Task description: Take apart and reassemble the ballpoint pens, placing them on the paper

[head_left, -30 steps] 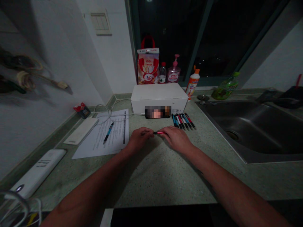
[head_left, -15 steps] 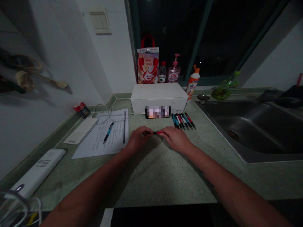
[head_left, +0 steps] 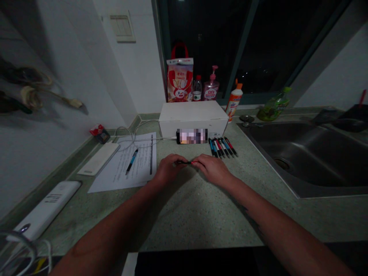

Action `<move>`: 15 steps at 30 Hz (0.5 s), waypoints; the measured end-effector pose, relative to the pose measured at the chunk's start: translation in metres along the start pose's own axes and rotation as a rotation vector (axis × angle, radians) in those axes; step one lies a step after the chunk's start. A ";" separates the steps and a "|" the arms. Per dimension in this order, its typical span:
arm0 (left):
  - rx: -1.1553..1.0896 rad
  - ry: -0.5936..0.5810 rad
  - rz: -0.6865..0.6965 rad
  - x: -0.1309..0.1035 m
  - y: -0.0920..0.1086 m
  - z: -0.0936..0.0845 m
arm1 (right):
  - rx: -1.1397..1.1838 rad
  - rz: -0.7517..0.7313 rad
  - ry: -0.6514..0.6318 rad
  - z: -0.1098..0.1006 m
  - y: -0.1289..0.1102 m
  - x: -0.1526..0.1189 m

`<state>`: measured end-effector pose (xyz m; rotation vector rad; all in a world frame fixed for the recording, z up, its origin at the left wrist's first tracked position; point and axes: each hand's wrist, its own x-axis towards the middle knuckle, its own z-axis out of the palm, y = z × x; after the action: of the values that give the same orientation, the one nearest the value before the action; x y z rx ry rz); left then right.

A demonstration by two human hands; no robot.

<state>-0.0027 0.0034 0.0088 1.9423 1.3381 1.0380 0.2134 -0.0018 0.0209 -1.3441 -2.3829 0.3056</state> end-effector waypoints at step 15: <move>-0.183 0.002 -0.182 0.004 0.006 0.000 | -0.035 0.031 0.026 -0.003 -0.001 0.001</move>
<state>0.0007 0.0051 0.0145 1.6544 1.3433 1.0342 0.2135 -0.0013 0.0240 -1.3931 -2.3590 0.2543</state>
